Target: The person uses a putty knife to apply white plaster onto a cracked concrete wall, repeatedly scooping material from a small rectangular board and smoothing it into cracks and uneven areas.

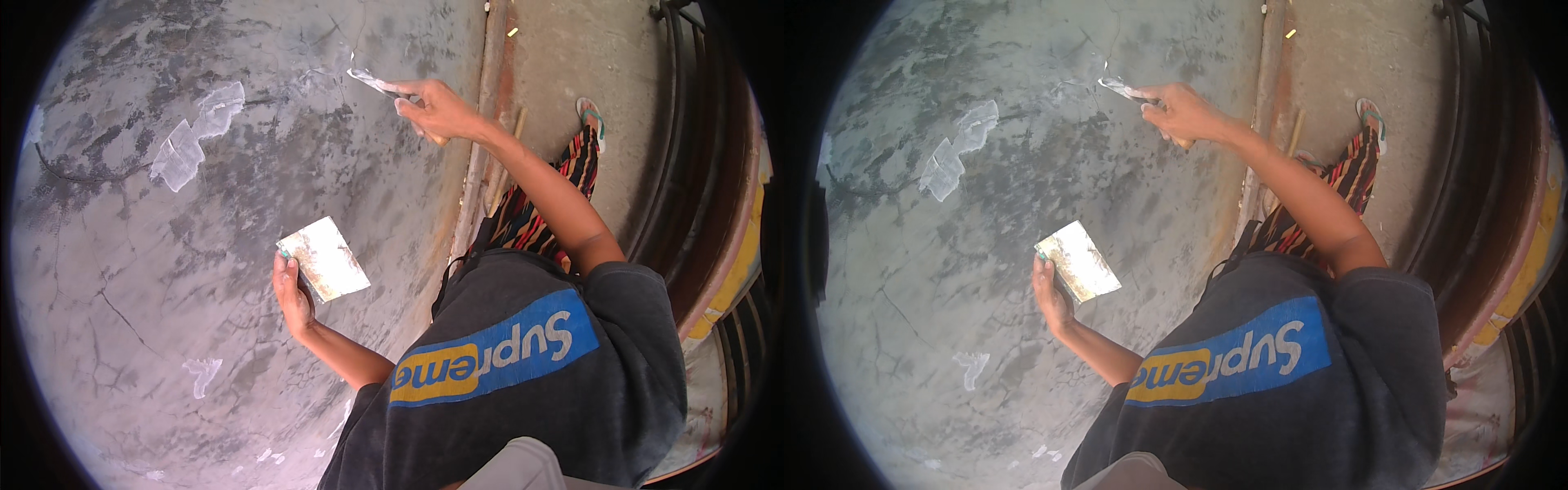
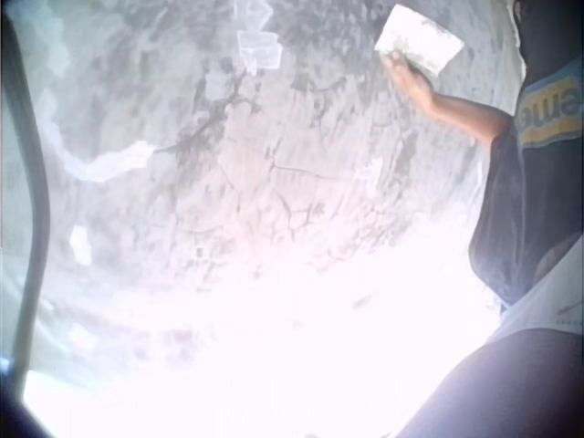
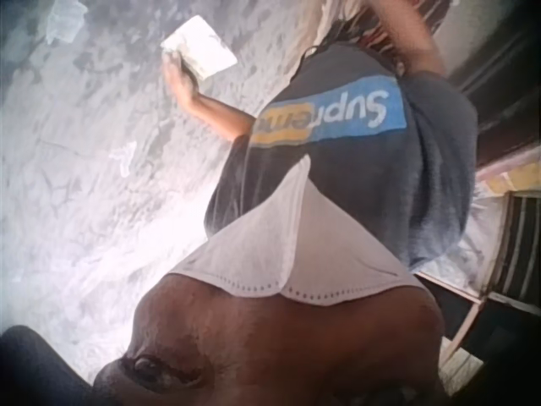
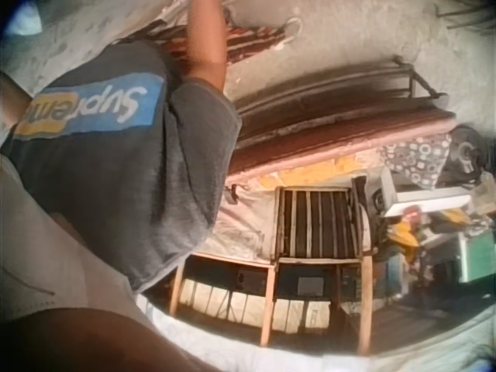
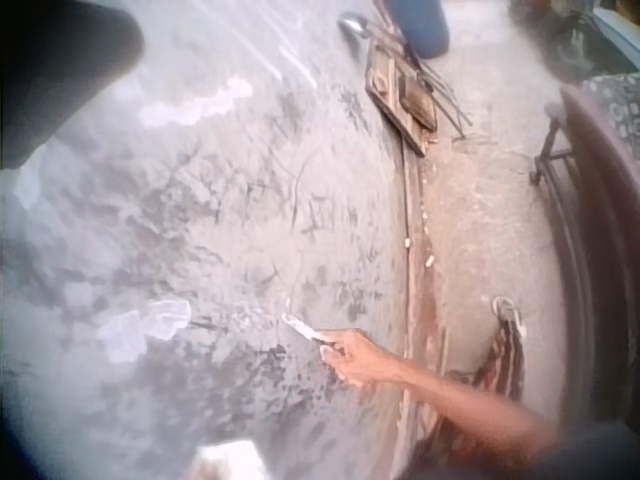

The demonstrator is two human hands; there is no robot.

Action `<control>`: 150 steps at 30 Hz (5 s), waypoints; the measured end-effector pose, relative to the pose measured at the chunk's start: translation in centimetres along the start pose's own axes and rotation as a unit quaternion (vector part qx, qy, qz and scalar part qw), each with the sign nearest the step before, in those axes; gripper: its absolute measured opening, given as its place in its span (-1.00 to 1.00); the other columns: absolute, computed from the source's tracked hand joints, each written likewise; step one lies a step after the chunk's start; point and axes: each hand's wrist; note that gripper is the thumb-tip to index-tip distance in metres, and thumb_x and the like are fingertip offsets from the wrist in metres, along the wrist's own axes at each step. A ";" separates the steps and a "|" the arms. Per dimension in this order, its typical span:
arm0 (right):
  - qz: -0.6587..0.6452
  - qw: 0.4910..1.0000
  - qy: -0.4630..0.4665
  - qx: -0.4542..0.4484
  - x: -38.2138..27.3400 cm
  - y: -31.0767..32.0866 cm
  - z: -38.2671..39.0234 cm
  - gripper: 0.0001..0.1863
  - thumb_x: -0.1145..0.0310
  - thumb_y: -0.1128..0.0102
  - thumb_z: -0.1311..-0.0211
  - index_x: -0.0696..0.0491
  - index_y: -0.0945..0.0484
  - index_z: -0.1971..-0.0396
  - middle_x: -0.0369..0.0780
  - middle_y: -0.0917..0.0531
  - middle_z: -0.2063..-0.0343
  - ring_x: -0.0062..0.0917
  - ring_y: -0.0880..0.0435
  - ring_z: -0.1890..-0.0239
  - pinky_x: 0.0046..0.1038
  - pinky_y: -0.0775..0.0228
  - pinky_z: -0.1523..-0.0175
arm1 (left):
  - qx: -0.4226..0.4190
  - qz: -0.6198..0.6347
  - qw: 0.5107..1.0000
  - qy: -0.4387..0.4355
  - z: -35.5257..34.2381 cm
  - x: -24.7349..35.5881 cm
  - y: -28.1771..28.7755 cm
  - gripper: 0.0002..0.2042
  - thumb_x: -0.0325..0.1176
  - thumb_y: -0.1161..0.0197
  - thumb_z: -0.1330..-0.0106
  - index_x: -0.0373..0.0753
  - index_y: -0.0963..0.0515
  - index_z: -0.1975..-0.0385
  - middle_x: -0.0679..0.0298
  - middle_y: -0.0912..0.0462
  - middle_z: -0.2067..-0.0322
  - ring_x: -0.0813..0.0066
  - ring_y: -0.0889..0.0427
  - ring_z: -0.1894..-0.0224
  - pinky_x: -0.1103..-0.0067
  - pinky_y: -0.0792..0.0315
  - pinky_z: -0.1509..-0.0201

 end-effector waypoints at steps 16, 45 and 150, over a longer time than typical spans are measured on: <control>-0.053 0.996 0.017 0.070 -0.3 -5.2 1.0 -0.50 0.39 0.03 -0.35 0.13 -0.21 -0.27 -0.32 -0.47 0.65 -0.67 -0.48 0.72 -0.56 -0.36 0.62 | 0.018 -0.011 1.000 0.000 0.1 0.7 -0.9 -0.59 -0.31 -0.13 -0.33 -0.44 -0.34 -0.09 0.23 -0.50 0.07 0.52 -0.45 0.05 0.61 -0.28 -0.10; -0.149 0.980 -0.071 -0.115 -1.8 -5.5 2.6 -0.49 0.47 0.04 -0.33 0.22 -0.20 -0.26 -0.21 -0.50 0.47 -0.59 -0.52 0.68 -0.51 -0.45 0.61 | -0.016 0.014 1.000 -0.001 -0.3 -0.5 0.1 -0.57 -0.33 -0.15 -0.31 -0.44 -0.33 -0.10 0.20 -0.51 0.05 0.51 -0.44 0.01 0.61 -0.26 -0.12; 0.256 0.947 0.170 0.095 7.7 1.5 -2.1 -0.46 0.61 0.06 -0.26 -0.04 -0.31 -0.25 -0.12 -0.45 0.47 -0.40 -0.35 0.54 -0.45 -0.33 0.34 | 0.069 -0.034 0.997 -0.027 0.3 -0.5 -0.7 -0.63 -0.31 -0.12 -0.33 -0.48 -0.36 0.00 0.24 -0.51 0.14 0.57 -0.44 0.13 0.63 -0.28 -0.01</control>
Point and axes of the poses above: each hand's wrist, its own z-axis away from the middle knuckle, its own y-axis out of the back of the hand, x = y × z
